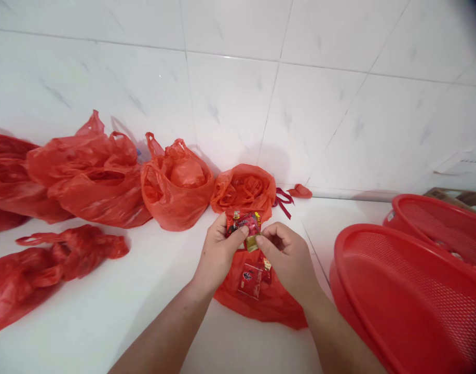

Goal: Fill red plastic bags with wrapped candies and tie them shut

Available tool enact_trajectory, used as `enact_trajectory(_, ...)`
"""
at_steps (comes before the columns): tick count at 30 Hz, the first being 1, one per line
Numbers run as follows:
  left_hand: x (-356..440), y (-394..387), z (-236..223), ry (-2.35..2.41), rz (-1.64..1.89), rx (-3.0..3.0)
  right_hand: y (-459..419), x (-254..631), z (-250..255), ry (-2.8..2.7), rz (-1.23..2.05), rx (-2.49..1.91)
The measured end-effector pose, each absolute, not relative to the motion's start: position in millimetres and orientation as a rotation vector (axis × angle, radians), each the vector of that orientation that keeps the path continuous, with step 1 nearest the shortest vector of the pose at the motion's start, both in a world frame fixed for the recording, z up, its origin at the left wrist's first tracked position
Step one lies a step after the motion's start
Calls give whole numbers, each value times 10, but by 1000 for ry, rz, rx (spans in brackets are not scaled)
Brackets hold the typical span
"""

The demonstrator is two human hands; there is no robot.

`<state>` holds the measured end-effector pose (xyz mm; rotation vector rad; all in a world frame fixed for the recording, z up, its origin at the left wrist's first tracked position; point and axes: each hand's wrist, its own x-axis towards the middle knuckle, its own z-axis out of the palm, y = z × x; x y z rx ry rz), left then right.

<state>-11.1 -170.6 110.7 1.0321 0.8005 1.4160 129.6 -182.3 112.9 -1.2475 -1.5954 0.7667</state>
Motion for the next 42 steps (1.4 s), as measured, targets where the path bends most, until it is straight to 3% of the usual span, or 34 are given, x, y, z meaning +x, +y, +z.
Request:
enact_trajectory(24,-55,-1739,976,831,1358,980,-1877,1239,1120,-1689,621,-1366)
enact_trajectory(42,-35,-1729,952,757,1511,917,-1893,1276,1158,-1664,652,-1306)
